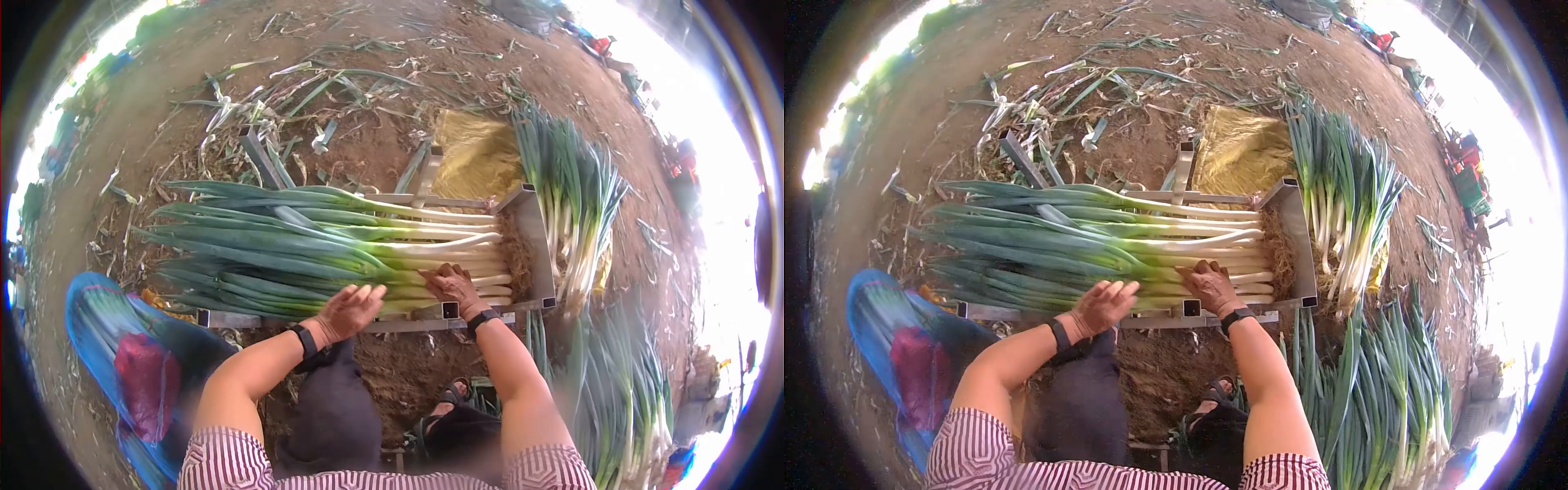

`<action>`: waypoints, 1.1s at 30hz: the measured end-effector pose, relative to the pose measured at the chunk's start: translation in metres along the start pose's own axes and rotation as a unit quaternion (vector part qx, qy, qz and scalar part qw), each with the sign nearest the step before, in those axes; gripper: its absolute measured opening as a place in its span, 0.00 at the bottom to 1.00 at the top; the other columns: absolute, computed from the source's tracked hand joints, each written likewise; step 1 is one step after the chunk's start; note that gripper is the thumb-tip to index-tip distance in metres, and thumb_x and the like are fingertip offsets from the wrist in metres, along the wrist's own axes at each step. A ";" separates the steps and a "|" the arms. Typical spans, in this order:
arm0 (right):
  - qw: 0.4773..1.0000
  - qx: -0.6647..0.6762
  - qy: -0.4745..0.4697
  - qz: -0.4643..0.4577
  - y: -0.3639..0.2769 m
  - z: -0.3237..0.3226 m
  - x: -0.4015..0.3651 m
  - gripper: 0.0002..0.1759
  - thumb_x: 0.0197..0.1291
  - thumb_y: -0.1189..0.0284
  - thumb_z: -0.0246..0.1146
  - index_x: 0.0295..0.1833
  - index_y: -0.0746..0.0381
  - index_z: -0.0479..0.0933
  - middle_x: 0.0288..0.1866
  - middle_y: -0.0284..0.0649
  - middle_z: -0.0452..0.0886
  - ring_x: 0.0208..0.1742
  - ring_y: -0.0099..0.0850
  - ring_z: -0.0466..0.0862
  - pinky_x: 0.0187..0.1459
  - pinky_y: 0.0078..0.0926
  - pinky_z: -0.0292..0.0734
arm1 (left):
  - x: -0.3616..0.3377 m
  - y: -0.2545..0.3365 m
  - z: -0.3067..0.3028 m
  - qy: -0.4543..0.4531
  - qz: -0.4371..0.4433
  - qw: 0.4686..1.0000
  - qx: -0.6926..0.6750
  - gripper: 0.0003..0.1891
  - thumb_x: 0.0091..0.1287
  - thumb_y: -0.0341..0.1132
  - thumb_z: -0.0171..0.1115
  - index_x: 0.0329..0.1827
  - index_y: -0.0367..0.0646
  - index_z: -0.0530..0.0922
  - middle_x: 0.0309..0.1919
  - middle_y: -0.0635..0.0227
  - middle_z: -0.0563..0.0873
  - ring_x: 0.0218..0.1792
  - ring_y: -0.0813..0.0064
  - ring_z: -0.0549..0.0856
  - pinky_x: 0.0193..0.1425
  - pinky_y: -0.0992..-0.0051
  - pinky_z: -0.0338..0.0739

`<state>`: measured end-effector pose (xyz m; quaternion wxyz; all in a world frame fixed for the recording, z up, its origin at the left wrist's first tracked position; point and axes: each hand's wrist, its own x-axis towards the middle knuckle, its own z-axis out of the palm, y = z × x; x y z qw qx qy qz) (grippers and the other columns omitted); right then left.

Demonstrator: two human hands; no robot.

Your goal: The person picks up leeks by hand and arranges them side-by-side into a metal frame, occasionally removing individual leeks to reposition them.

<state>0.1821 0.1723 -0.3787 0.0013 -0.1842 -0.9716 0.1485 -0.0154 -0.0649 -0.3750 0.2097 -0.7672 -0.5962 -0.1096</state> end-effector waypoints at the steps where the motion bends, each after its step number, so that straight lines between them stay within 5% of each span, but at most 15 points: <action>1: 1.000 -0.002 0.000 0.003 -0.001 -0.002 0.000 0.22 0.65 0.58 0.59 0.65 0.36 0.72 0.50 0.36 0.77 0.58 0.39 0.74 0.57 0.44 0.68 | 0.015 -0.004 -0.016 -0.016 0.010 1.000 0.010 0.27 0.59 0.47 0.61 0.60 0.44 0.77 0.65 0.64 0.73 0.72 0.63 0.63 0.76 0.65 0.56; 5: 1.000 -0.017 0.004 -0.007 -0.005 -0.003 -0.003 0.21 0.64 0.59 0.60 0.63 0.37 0.74 0.50 0.35 0.77 0.56 0.39 0.75 0.57 0.44 0.68 | 0.044 -0.020 -0.029 -0.181 -0.054 0.980 -0.060 0.39 0.59 0.55 0.63 0.70 0.41 0.68 0.70 0.60 0.65 0.74 0.61 0.58 0.80 0.64 0.49; 10: 0.997 -0.048 0.049 -0.040 -0.006 -0.017 0.007 0.21 0.63 0.63 0.62 0.62 0.42 0.75 0.53 0.36 0.77 0.58 0.40 0.74 0.59 0.43 0.68 | 0.033 -0.006 -0.003 -0.157 -0.057 0.983 -0.069 0.41 0.55 0.54 0.67 0.68 0.40 0.68 0.71 0.55 0.62 0.75 0.59 0.56 0.81 0.61 0.47; 14: 0.972 -0.070 0.226 0.007 0.004 -0.036 0.036 0.24 0.58 0.63 0.66 0.62 0.42 0.75 0.57 0.39 0.76 0.60 0.43 0.74 0.65 0.44 0.63 | 0.032 -0.004 -0.007 -0.179 -0.065 0.979 -0.070 0.39 0.58 0.54 0.65 0.69 0.41 0.67 0.71 0.55 0.61 0.75 0.59 0.56 0.80 0.61 0.48; 18: 0.997 -0.058 0.056 -0.017 0.042 -0.041 0.041 0.22 0.56 0.65 0.67 0.58 0.43 0.76 0.51 0.37 0.78 0.59 0.41 0.74 0.64 0.43 0.64 | 0.035 -0.006 -0.009 -0.192 -0.063 0.977 -0.072 0.39 0.62 0.55 0.62 0.72 0.40 0.64 0.72 0.54 0.60 0.74 0.59 0.58 0.79 0.61 0.50; 19: 0.990 -0.036 0.120 -0.062 0.037 -0.054 0.037 0.19 0.57 0.66 0.66 0.56 0.44 0.77 0.46 0.36 0.79 0.56 0.39 0.75 0.60 0.42 0.65 | 0.032 -0.005 -0.004 -0.187 -0.062 0.978 -0.074 0.39 0.62 0.55 0.62 0.72 0.40 0.63 0.73 0.54 0.60 0.74 0.59 0.58 0.79 0.61 0.51; 23: 0.988 0.063 0.110 -0.086 0.026 -0.057 0.013 0.15 0.60 0.65 0.64 0.54 0.45 0.78 0.42 0.35 0.78 0.50 0.39 0.77 0.56 0.40 0.68 | 0.028 -0.005 -0.008 -0.191 -0.054 0.978 -0.059 0.39 0.63 0.55 0.61 0.71 0.39 0.64 0.73 0.55 0.59 0.74 0.59 0.58 0.79 0.61 0.52; 33: 0.992 -0.011 0.120 -0.044 0.035 -0.010 -0.002 0.12 0.62 0.63 0.63 0.51 0.41 0.81 0.38 0.31 0.77 0.48 0.35 0.78 0.53 0.37 0.67 | 0.046 -0.006 -0.017 -0.147 -0.069 0.985 -0.060 0.37 0.63 0.60 0.57 0.69 0.43 0.68 0.68 0.59 0.66 0.71 0.59 0.61 0.77 0.56 0.50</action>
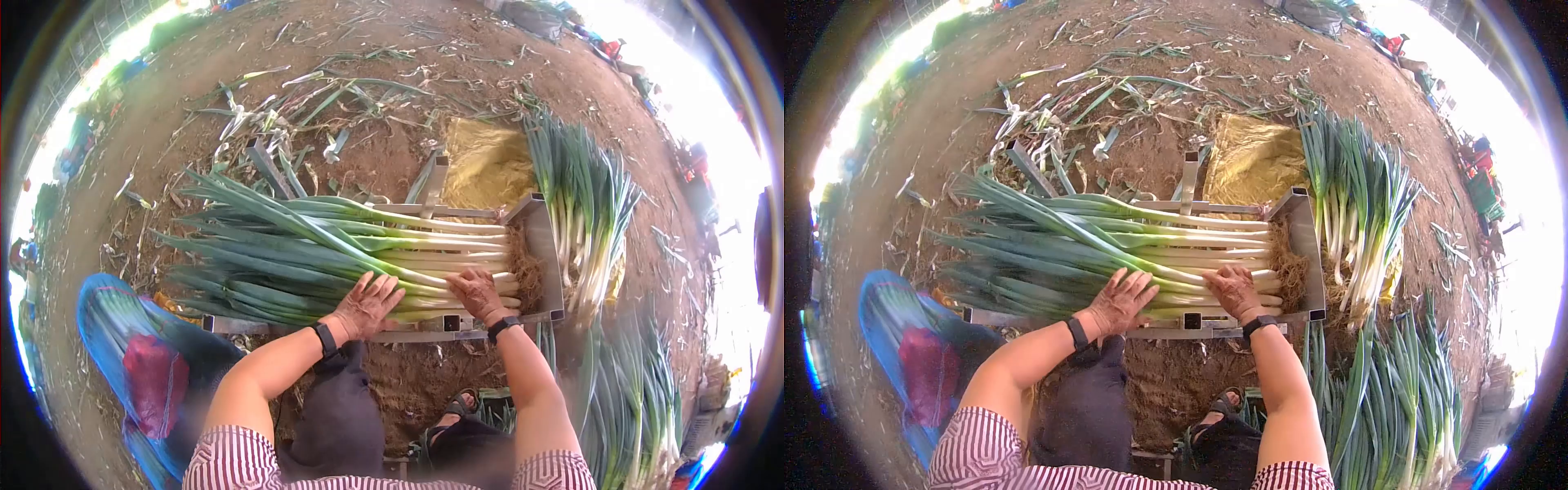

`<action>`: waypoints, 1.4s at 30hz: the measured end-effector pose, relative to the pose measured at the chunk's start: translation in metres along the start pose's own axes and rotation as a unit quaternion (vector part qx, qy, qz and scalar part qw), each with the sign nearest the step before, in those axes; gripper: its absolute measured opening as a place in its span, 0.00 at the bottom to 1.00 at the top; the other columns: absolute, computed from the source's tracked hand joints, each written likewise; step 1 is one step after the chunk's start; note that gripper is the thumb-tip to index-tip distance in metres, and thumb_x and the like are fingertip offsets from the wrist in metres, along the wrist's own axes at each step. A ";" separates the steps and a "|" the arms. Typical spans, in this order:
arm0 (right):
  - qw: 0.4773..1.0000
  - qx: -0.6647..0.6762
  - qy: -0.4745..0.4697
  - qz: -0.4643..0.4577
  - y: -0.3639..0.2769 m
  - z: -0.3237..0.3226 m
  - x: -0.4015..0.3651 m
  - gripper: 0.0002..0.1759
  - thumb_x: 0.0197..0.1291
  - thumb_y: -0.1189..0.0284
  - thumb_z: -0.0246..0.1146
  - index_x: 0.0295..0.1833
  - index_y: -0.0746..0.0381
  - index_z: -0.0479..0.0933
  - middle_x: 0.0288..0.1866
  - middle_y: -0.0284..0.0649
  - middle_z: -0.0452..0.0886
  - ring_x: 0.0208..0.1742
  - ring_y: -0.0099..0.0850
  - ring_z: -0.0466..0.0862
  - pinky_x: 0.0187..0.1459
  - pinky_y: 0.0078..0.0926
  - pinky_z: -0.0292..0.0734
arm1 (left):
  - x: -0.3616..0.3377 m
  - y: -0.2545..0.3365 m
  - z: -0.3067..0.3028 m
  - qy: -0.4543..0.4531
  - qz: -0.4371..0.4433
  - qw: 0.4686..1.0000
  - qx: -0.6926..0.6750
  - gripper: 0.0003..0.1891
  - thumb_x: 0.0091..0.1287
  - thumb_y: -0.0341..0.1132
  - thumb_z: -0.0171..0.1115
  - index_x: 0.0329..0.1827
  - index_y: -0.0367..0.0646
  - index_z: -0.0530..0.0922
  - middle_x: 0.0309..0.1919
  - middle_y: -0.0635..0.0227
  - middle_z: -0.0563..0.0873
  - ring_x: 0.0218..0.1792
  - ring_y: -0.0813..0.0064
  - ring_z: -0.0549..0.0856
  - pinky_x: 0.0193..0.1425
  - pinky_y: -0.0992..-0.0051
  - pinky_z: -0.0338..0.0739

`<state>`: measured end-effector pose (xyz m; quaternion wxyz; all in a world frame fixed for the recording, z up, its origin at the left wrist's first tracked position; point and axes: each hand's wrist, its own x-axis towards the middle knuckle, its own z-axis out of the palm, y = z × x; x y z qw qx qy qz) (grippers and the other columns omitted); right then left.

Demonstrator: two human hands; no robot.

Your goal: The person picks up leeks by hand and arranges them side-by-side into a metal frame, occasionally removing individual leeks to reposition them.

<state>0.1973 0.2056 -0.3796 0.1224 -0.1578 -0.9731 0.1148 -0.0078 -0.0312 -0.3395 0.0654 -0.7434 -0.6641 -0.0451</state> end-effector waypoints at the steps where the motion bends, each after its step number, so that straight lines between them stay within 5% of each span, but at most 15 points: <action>1: 1.000 0.000 0.001 0.006 -0.001 -0.002 0.000 0.12 0.62 0.63 0.63 0.51 0.40 0.82 0.39 0.30 0.78 0.47 0.34 0.78 0.53 0.37 0.67 | 0.006 -0.005 -0.002 0.018 -0.010 0.999 0.025 0.36 0.64 0.60 0.56 0.68 0.43 0.69 0.66 0.59 0.67 0.70 0.59 0.62 0.76 0.55 0.50; 3: 1.000 0.000 0.000 0.022 -0.006 -0.005 -0.002 0.12 0.61 0.63 0.64 0.51 0.39 0.82 0.39 0.29 0.78 0.47 0.33 0.78 0.53 0.36 0.65 | 0.025 -0.026 -0.006 0.053 -0.027 0.996 0.070 0.33 0.65 0.59 0.55 0.66 0.44 0.70 0.63 0.59 0.70 0.68 0.60 0.64 0.75 0.54 0.50; 5: 0.999 0.012 0.019 0.023 -0.004 -0.003 -0.006 0.13 0.60 0.62 0.65 0.51 0.38 0.82 0.39 0.28 0.78 0.47 0.32 0.77 0.54 0.35 0.63 | 0.034 -0.045 -0.004 -0.041 -0.082 0.995 0.039 0.27 0.66 0.56 0.56 0.59 0.45 0.74 0.48 0.62 0.75 0.52 0.66 0.75 0.67 0.56 0.59; 7: 0.999 0.003 0.034 0.019 -0.003 -0.004 -0.007 0.14 0.59 0.62 0.65 0.51 0.38 0.81 0.39 0.27 0.78 0.47 0.31 0.77 0.54 0.35 0.63 | 0.027 -0.043 0.000 0.025 -0.060 0.996 0.058 0.25 0.63 0.56 0.60 0.52 0.45 0.76 0.41 0.66 0.78 0.46 0.67 0.77 0.57 0.60 0.66; 10: 0.999 -0.013 0.031 0.043 -0.001 0.001 -0.013 0.16 0.59 0.57 0.65 0.54 0.39 0.80 0.43 0.32 0.78 0.51 0.34 0.75 0.57 0.37 0.62 | 0.023 -0.036 0.003 0.008 -0.087 0.995 0.038 0.22 0.63 0.55 0.60 0.48 0.46 0.77 0.36 0.67 0.79 0.43 0.68 0.78 0.48 0.63 0.68; 18: 0.995 -0.061 0.018 0.073 0.010 0.015 -0.025 0.25 0.63 0.45 0.54 0.51 0.54 0.72 0.54 0.40 0.70 0.60 0.40 0.67 0.65 0.43 0.55 | 0.018 -0.026 -0.002 0.006 -0.116 0.993 0.033 0.21 0.64 0.56 0.59 0.44 0.47 0.78 0.36 0.65 0.79 0.41 0.65 0.78 0.44 0.63 0.69; 25: 0.993 -0.043 0.002 0.106 0.007 0.012 -0.025 0.29 0.64 0.40 0.47 0.52 0.53 0.73 0.56 0.40 0.68 0.64 0.40 0.63 0.69 0.44 0.50 | 0.022 -0.028 -0.002 -0.011 -0.132 0.991 -0.017 0.20 0.64 0.55 0.60 0.44 0.47 0.78 0.40 0.65 0.78 0.47 0.65 0.78 0.48 0.62 0.69; 29: 0.993 -0.042 0.011 0.107 0.007 0.015 -0.026 0.29 0.62 0.40 0.49 0.53 0.51 0.73 0.56 0.39 0.68 0.64 0.41 0.63 0.69 0.44 0.49 | 0.022 -0.061 0.029 0.109 -0.176 0.972 -0.113 0.11 0.66 0.39 0.55 0.45 0.44 0.76 0.46 0.58 0.77 0.50 0.61 0.78 0.50 0.60 0.72; 31: 0.993 -0.048 0.011 0.106 0.009 0.018 -0.025 0.28 0.62 0.40 0.50 0.53 0.50 0.74 0.55 0.38 0.67 0.64 0.40 0.63 0.69 0.44 0.50 | 0.027 -0.071 -0.020 0.069 -0.236 0.969 0.025 0.09 0.63 0.32 0.54 0.44 0.43 0.78 0.47 0.56 0.77 0.54 0.59 0.76 0.53 0.61 0.73; 33: 0.991 -0.062 -0.012 0.114 0.010 0.019 -0.026 0.28 0.61 0.40 0.51 0.53 0.50 0.74 0.56 0.38 0.67 0.64 0.40 0.63 0.68 0.44 0.50 | 0.026 -0.102 -0.027 -0.038 -0.252 0.967 0.019 0.09 0.62 0.32 0.55 0.42 0.45 0.81 0.47 0.59 0.79 0.56 0.60 0.75 0.59 0.58 0.69; 36: 0.992 -0.065 -0.008 0.111 0.013 0.023 -0.028 0.28 0.60 0.40 0.52 0.53 0.49 0.74 0.56 0.38 0.67 0.64 0.40 0.63 0.68 0.43 0.50 | 0.018 -0.146 -0.030 -0.148 -0.211 0.963 0.082 0.13 0.58 0.33 0.60 0.45 0.56 0.84 0.45 0.67 0.84 0.57 0.64 0.74 0.69 0.55 0.55; 37: 0.992 -0.059 -0.009 0.113 0.013 0.021 -0.029 0.28 0.60 0.40 0.53 0.53 0.50 0.74 0.56 0.38 0.67 0.64 0.40 0.63 0.68 0.43 0.50 | 0.015 -0.161 -0.042 -0.218 -0.177 0.958 0.064 0.15 0.57 0.35 0.62 0.47 0.56 0.84 0.43 0.67 0.85 0.57 0.65 0.76 0.68 0.57 0.61; 39: 0.992 -0.044 -0.010 0.119 0.010 0.019 -0.029 0.28 0.59 0.41 0.54 0.54 0.50 0.74 0.57 0.38 0.67 0.64 0.40 0.63 0.69 0.43 0.49 | 0.007 -0.181 -0.041 -0.217 -0.178 0.956 -0.082 0.12 0.59 0.35 0.61 0.46 0.56 0.85 0.43 0.67 0.86 0.56 0.66 0.80 0.63 0.61 0.71; 42: 0.992 -0.048 -0.010 0.121 0.008 0.018 -0.029 0.28 0.59 0.43 0.56 0.55 0.50 0.74 0.58 0.38 0.67 0.65 0.39 0.62 0.70 0.42 0.48 | 0.003 -0.180 -0.043 -0.230 -0.135 0.959 0.100 0.11 0.61 0.33 0.59 0.43 0.55 0.85 0.44 0.63 0.86 0.48 0.66 0.86 0.49 0.65 0.80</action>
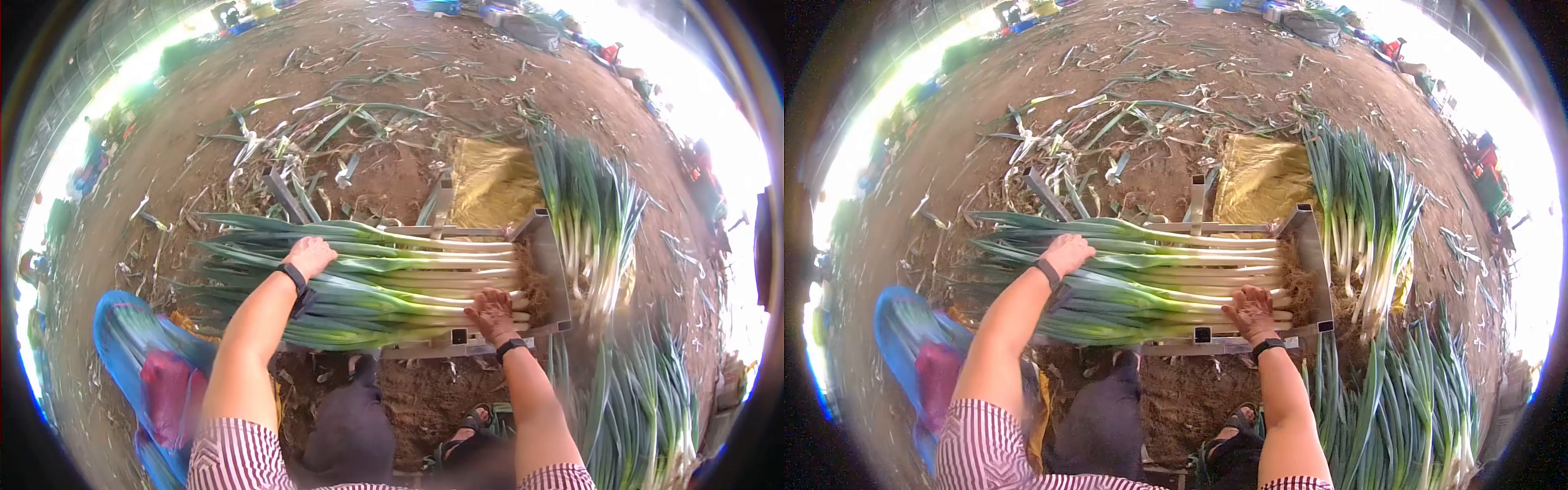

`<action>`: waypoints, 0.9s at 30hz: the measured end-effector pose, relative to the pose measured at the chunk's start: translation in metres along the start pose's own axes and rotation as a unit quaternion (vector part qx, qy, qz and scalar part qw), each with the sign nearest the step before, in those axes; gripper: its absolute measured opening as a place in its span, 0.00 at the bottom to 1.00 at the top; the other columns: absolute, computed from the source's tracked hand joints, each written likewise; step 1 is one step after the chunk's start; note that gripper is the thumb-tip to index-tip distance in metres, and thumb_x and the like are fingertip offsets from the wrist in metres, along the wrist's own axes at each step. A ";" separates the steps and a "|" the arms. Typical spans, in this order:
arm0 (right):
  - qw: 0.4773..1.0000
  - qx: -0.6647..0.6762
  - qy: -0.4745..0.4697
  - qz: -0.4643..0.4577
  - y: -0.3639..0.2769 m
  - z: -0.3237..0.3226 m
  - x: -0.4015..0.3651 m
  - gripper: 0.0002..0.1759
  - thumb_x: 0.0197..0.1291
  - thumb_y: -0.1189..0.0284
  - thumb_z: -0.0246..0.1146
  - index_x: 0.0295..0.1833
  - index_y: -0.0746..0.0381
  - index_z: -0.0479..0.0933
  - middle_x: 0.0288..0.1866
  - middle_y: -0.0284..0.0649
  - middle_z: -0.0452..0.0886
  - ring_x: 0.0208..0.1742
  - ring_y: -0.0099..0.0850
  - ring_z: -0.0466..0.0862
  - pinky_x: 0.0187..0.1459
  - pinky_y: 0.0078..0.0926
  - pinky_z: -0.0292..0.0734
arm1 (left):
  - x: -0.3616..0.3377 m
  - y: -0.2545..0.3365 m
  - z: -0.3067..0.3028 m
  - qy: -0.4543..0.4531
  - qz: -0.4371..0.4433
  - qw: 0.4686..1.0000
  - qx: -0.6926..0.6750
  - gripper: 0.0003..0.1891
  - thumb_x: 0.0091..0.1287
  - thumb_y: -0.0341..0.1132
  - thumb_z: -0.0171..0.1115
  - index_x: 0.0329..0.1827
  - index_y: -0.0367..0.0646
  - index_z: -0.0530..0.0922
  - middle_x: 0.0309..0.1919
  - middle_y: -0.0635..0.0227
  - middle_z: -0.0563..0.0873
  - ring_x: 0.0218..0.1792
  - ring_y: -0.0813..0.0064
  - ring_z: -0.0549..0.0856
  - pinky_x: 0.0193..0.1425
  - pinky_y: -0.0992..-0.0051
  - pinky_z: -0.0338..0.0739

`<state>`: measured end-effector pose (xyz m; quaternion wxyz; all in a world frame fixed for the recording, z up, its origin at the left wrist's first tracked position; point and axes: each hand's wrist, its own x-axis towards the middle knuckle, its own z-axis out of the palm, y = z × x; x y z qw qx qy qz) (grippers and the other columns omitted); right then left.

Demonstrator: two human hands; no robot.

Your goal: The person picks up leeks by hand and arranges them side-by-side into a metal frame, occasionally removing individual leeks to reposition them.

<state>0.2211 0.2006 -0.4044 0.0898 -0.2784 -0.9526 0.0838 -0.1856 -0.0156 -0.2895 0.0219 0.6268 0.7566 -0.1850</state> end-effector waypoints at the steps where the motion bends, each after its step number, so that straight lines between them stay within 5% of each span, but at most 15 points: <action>1: 1.000 -0.005 -0.002 0.004 0.001 -0.001 0.000 0.28 0.59 0.43 0.56 0.55 0.50 0.74 0.58 0.38 0.67 0.66 0.39 0.62 0.70 0.42 0.48 | 0.001 0.003 -0.005 -0.018 0.013 0.999 0.042 0.10 0.62 0.33 0.59 0.42 0.54 0.86 0.42 0.63 0.87 0.46 0.65 0.86 0.46 0.65 0.81; 4: 1.000 -0.014 -0.020 0.014 0.000 0.002 0.000 0.27 0.59 0.43 0.57 0.56 0.50 0.74 0.60 0.38 0.66 0.67 0.38 0.61 0.71 0.42 0.47 | 0.001 0.005 0.001 -0.029 0.060 0.989 0.134 0.09 0.62 0.33 0.58 0.41 0.47 0.86 0.33 0.64 0.88 0.36 0.65 0.89 0.33 0.65 0.82; 7: 1.000 -0.004 -0.009 0.013 -0.001 0.001 0.000 0.28 0.59 0.43 0.56 0.56 0.49 0.74 0.60 0.37 0.66 0.66 0.37 0.62 0.70 0.42 0.47 | 0.001 0.023 0.011 -0.116 0.033 0.966 0.228 0.10 0.62 0.34 0.58 0.41 0.47 0.87 0.34 0.67 0.89 0.37 0.65 0.89 0.31 0.63 0.81; 8: 1.000 -0.011 -0.014 0.014 -0.001 0.000 -0.001 0.28 0.59 0.42 0.56 0.57 0.49 0.74 0.60 0.37 0.66 0.67 0.37 0.62 0.70 0.41 0.47 | 0.006 0.020 0.009 -0.205 0.043 0.955 0.210 0.11 0.63 0.35 0.59 0.44 0.48 0.87 0.40 0.67 0.89 0.41 0.66 0.88 0.36 0.60 0.79; 9: 1.000 -0.006 -0.022 0.016 -0.002 0.001 -0.003 0.28 0.59 0.42 0.56 0.56 0.49 0.74 0.60 0.37 0.66 0.67 0.37 0.62 0.70 0.41 0.47 | -0.003 0.019 -0.006 -0.178 0.019 0.939 0.294 0.13 0.67 0.38 0.57 0.49 0.52 0.87 0.45 0.74 0.89 0.49 0.70 0.85 0.46 0.59 0.76; 13: 1.000 0.001 0.001 0.013 0.002 0.004 -0.002 0.29 0.59 0.40 0.54 0.56 0.49 0.73 0.59 0.37 0.67 0.66 0.36 0.62 0.71 0.42 0.46 | -0.017 -0.054 0.028 -0.192 0.006 0.922 0.337 0.12 0.69 0.39 0.55 0.47 0.55 0.87 0.45 0.76 0.88 0.52 0.73 0.83 0.49 0.65 0.70; 19: 1.000 0.013 -0.007 0.010 0.000 0.004 -0.001 0.28 0.60 0.41 0.54 0.54 0.50 0.73 0.59 0.37 0.67 0.67 0.35 0.62 0.71 0.43 0.45 | -0.005 -0.040 0.025 -0.148 -0.224 0.947 0.175 0.11 0.66 0.32 0.55 0.41 0.54 0.88 0.34 0.75 0.90 0.36 0.70 0.89 0.25 0.57 0.76; 20: 1.000 0.012 -0.013 0.011 -0.002 0.004 -0.002 0.28 0.61 0.41 0.54 0.54 0.51 0.73 0.59 0.37 0.66 0.67 0.35 0.62 0.71 0.43 0.45 | 0.000 -0.028 0.012 -0.212 -0.276 0.926 0.146 0.13 0.69 0.35 0.54 0.47 0.54 0.87 0.43 0.73 0.89 0.49 0.70 0.87 0.41 0.54 0.78; 23: 1.000 0.009 -0.020 0.016 -0.001 0.001 0.000 0.28 0.61 0.40 0.53 0.54 0.51 0.72 0.59 0.38 0.66 0.67 0.34 0.62 0.71 0.43 0.45 | -0.014 -0.039 0.020 -0.168 -0.019 0.889 0.426 0.15 0.71 0.38 0.51 0.55 0.53 0.84 0.55 0.71 0.84 0.63 0.70 0.77 0.58 0.54 0.70; 24: 1.000 0.013 -0.024 0.015 0.000 0.001 0.000 0.29 0.61 0.40 0.53 0.54 0.51 0.72 0.59 0.38 0.66 0.67 0.34 0.62 0.71 0.43 0.45 | -0.015 -0.041 0.009 -0.253 0.023 0.891 0.377 0.17 0.72 0.40 0.50 0.60 0.55 0.81 0.63 0.72 0.79 0.68 0.70 0.69 0.65 0.58 0.60; 25: 0.999 0.017 -0.029 0.012 -0.001 0.002 -0.001 0.29 0.61 0.40 0.53 0.54 0.52 0.72 0.60 0.38 0.66 0.67 0.34 0.62 0.71 0.43 0.45 | -0.030 -0.055 0.006 -0.132 0.100 0.907 0.387 0.17 0.72 0.41 0.51 0.59 0.57 0.82 0.61 0.74 0.80 0.62 0.71 0.72 0.61 0.63 0.63; 27: 1.000 0.009 -0.015 0.008 0.000 0.001 0.000 0.29 0.62 0.40 0.53 0.54 0.53 0.72 0.60 0.37 0.66 0.67 0.35 0.62 0.71 0.43 0.45 | -0.030 -0.059 -0.002 -0.238 0.051 0.892 0.381 0.16 0.71 0.41 0.52 0.55 0.56 0.84 0.62 0.76 0.79 0.66 0.72 0.70 0.63 0.63 0.62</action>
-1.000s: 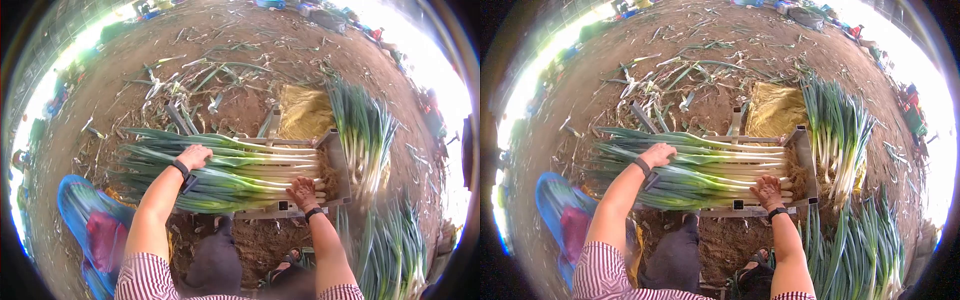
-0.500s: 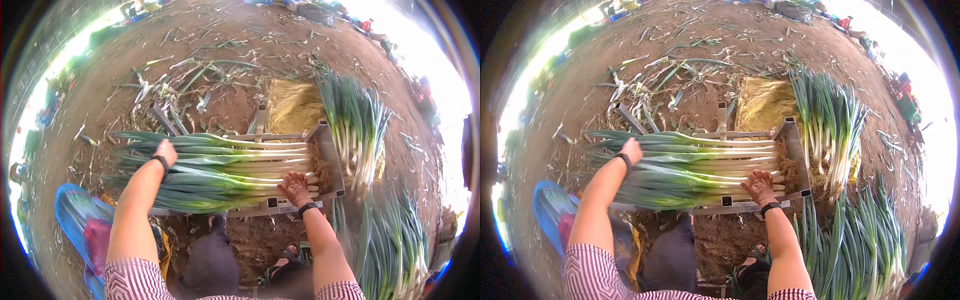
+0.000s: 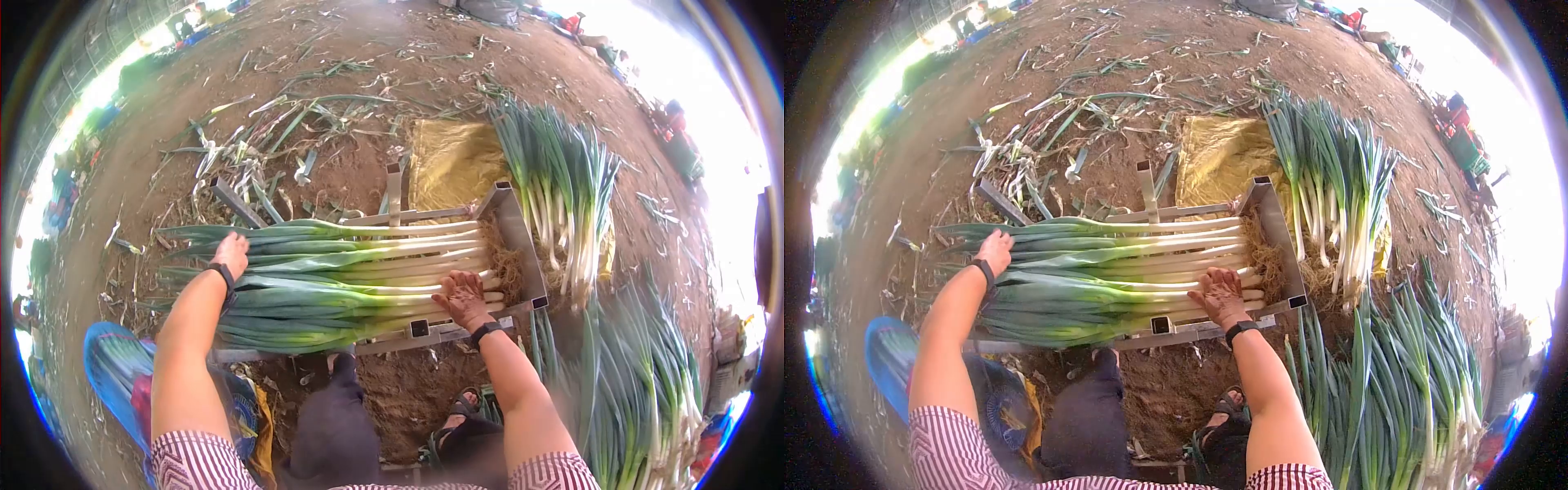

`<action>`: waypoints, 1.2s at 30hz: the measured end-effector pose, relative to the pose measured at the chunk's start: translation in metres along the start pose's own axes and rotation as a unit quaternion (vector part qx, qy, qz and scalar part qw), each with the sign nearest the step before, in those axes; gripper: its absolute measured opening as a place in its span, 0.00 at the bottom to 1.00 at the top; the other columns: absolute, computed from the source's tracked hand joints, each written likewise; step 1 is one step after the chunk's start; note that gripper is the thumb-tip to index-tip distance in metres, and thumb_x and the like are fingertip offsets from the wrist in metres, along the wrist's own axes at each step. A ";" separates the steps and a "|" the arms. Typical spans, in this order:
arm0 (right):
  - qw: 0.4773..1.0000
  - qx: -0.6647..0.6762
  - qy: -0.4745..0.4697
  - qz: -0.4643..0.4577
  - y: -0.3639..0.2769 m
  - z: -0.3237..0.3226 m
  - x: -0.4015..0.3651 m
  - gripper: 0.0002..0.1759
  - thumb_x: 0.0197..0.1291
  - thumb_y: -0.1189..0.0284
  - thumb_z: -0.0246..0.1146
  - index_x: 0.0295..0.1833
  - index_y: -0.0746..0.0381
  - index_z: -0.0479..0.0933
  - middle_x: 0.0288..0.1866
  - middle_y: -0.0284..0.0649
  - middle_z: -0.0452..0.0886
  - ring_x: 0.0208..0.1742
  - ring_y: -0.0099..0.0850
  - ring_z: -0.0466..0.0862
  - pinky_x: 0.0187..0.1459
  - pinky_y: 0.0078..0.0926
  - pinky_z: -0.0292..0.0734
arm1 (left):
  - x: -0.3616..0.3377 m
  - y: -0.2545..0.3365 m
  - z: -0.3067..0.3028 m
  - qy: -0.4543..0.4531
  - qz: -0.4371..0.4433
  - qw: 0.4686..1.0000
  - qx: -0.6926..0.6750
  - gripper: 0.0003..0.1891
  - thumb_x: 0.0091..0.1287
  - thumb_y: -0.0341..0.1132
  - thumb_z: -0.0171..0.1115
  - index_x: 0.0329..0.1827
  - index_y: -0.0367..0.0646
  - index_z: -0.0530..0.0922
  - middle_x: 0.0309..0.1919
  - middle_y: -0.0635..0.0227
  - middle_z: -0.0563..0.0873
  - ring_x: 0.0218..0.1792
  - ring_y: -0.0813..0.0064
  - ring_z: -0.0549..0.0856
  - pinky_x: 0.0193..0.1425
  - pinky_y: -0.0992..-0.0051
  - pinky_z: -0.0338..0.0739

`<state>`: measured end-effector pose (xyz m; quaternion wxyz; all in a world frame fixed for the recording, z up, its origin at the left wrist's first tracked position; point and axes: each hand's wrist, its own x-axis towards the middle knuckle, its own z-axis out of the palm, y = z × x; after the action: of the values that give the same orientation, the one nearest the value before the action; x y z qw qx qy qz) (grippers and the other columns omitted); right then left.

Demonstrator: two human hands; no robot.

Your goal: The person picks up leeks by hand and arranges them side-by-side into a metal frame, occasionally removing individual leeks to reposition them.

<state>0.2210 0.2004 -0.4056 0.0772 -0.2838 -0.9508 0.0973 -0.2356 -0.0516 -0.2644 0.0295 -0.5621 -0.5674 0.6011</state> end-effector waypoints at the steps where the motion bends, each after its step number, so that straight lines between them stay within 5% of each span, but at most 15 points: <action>1: 1.000 -0.003 0.010 -0.003 0.000 0.001 -0.001 0.29 0.62 0.40 0.53 0.54 0.53 0.71 0.60 0.37 0.66 0.67 0.35 0.62 0.71 0.43 0.45 | 0.010 -0.002 0.009 -0.069 0.035 0.997 -0.020 0.14 0.69 0.41 0.54 0.51 0.55 0.86 0.62 0.77 0.79 0.70 0.73 0.68 0.66 0.65 0.62; 4: 1.000 0.010 0.005 0.002 -0.002 -0.001 -0.001 0.29 0.62 0.40 0.53 0.55 0.53 0.71 0.60 0.37 0.66 0.67 0.35 0.61 0.71 0.43 0.45 | -0.021 -0.019 -0.006 0.122 0.127 0.984 0.010 0.13 0.67 0.40 0.55 0.46 0.55 0.87 0.59 0.77 0.81 0.72 0.75 0.65 0.68 0.67 0.60; 5: 1.000 0.018 -0.004 0.006 -0.002 -0.002 -0.002 0.29 0.62 0.41 0.53 0.55 0.53 0.71 0.60 0.37 0.66 0.67 0.35 0.61 0.71 0.42 0.45 | -0.030 -0.028 -0.008 0.216 0.158 0.963 0.022 0.11 0.63 0.37 0.57 0.43 0.55 0.88 0.49 0.76 0.87 0.63 0.72 0.77 0.62 0.70 0.70; 8: 1.000 -0.005 -0.003 0.008 -0.003 -0.002 -0.002 0.29 0.61 0.41 0.54 0.55 0.52 0.71 0.60 0.38 0.66 0.67 0.36 0.61 0.72 0.42 0.44 | -0.040 -0.034 -0.010 0.032 0.064 0.990 -0.121 0.10 0.61 0.35 0.58 0.40 0.54 0.88 0.38 0.74 0.90 0.48 0.68 0.87 0.48 0.70 0.79; 9: 1.000 0.013 -0.016 0.013 -0.002 -0.003 -0.001 0.29 0.61 0.41 0.54 0.56 0.51 0.71 0.60 0.37 0.66 0.67 0.36 0.61 0.72 0.42 0.44 | -0.039 -0.041 -0.003 0.083 0.093 0.985 -0.119 0.10 0.61 0.34 0.58 0.39 0.53 0.87 0.32 0.72 0.90 0.37 0.66 0.89 0.37 0.66 0.82; 12: 1.000 0.005 -0.006 0.004 -0.003 -0.003 -0.001 0.29 0.61 0.41 0.55 0.57 0.51 0.71 0.60 0.37 0.66 0.67 0.35 0.61 0.72 0.42 0.44 | -0.017 -0.030 0.003 0.009 -0.058 0.993 -0.101 0.09 0.62 0.35 0.59 0.40 0.51 0.87 0.33 0.70 0.90 0.39 0.68 0.89 0.41 0.64 0.82; 13: 1.000 0.005 0.004 0.001 -0.004 0.001 -0.002 0.29 0.61 0.41 0.55 0.57 0.50 0.71 0.60 0.37 0.66 0.67 0.35 0.61 0.72 0.43 0.44 | 0.000 -0.013 0.020 -0.009 -0.114 0.993 -0.023 0.09 0.64 0.36 0.59 0.42 0.51 0.87 0.35 0.69 0.90 0.38 0.67 0.89 0.44 0.56 0.79; 14: 1.000 0.003 0.015 -0.001 -0.002 0.004 -0.003 0.29 0.60 0.42 0.55 0.57 0.50 0.72 0.60 0.37 0.66 0.67 0.35 0.61 0.71 0.43 0.44 | -0.021 -0.008 -0.036 -0.175 -0.097 0.980 0.020 0.11 0.64 0.36 0.58 0.45 0.51 0.87 0.37 0.68 0.90 0.37 0.66 0.88 0.47 0.50 0.76; 16: 1.000 -0.003 0.022 0.001 0.000 0.004 -0.003 0.28 0.60 0.42 0.56 0.56 0.50 0.72 0.59 0.37 0.66 0.67 0.36 0.61 0.71 0.43 0.45 | -0.007 0.011 -0.063 -0.184 -0.076 0.980 -0.011 0.12 0.65 0.37 0.58 0.47 0.51 0.87 0.37 0.67 0.89 0.36 0.64 0.88 0.47 0.45 0.73; 18: 1.000 -0.005 0.014 0.003 -0.005 -0.004 -0.003 0.28 0.59 0.42 0.57 0.56 0.50 0.72 0.59 0.37 0.66 0.66 0.36 0.62 0.70 0.43 0.46 | 0.002 0.026 -0.095 0.018 -0.042 0.994 -0.095 0.11 0.65 0.37 0.58 0.45 0.52 0.87 0.38 0.64 0.90 0.36 0.64 0.88 0.44 0.52 0.75; 20: 1.000 -0.004 0.016 -0.001 -0.006 -0.006 -0.004 0.28 0.59 0.43 0.57 0.56 0.50 0.72 0.59 0.37 0.67 0.66 0.36 0.62 0.70 0.43 0.47 | 0.007 0.035 -0.140 0.185 0.028 0.935 -0.300 0.07 0.58 0.32 0.59 0.35 0.49 0.86 0.36 0.61 0.88 0.40 0.63 0.86 0.41 0.59 0.79; 23: 1.000 -0.010 0.026 -0.012 -0.005 -0.004 -0.002 0.27 0.60 0.44 0.57 0.56 0.50 0.72 0.58 0.37 0.67 0.65 0.37 0.63 0.69 0.43 0.48 | 0.060 0.091 -0.165 0.427 -0.029 0.820 -0.380 0.11 0.63 0.29 0.51 0.47 0.44 0.77 0.44 0.59 0.82 0.50 0.62 0.82 0.54 0.63 0.78; 27: 1.000 -0.011 0.019 -0.014 -0.004 -0.008 -0.001 0.27 0.61 0.44 0.56 0.56 0.51 0.72 0.58 0.38 0.67 0.65 0.37 0.63 0.70 0.43 0.47 | 0.112 0.122 -0.182 0.434 -0.024 0.794 -0.426 0.09 0.63 0.32 0.53 0.41 0.46 0.81 0.36 0.63 0.82 0.43 0.62 0.83 0.46 0.66 0.81; 36: 0.999 0.005 0.029 -0.018 -0.007 -0.009 -0.003 0.25 0.62 0.45 0.54 0.55 0.52 0.72 0.58 0.39 0.67 0.64 0.40 0.63 0.69 0.45 0.48 | 0.124 0.123 -0.177 0.414 -0.007 0.784 -0.463 0.08 0.60 0.31 0.55 0.37 0.47 0.83 0.38 0.67 0.83 0.42 0.65 0.84 0.45 0.67 0.81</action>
<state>0.2216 0.1940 -0.3953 0.1081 -0.2687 -0.9527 0.0924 -0.0809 0.1033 -0.3835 0.0016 -0.6990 -0.7147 -0.0244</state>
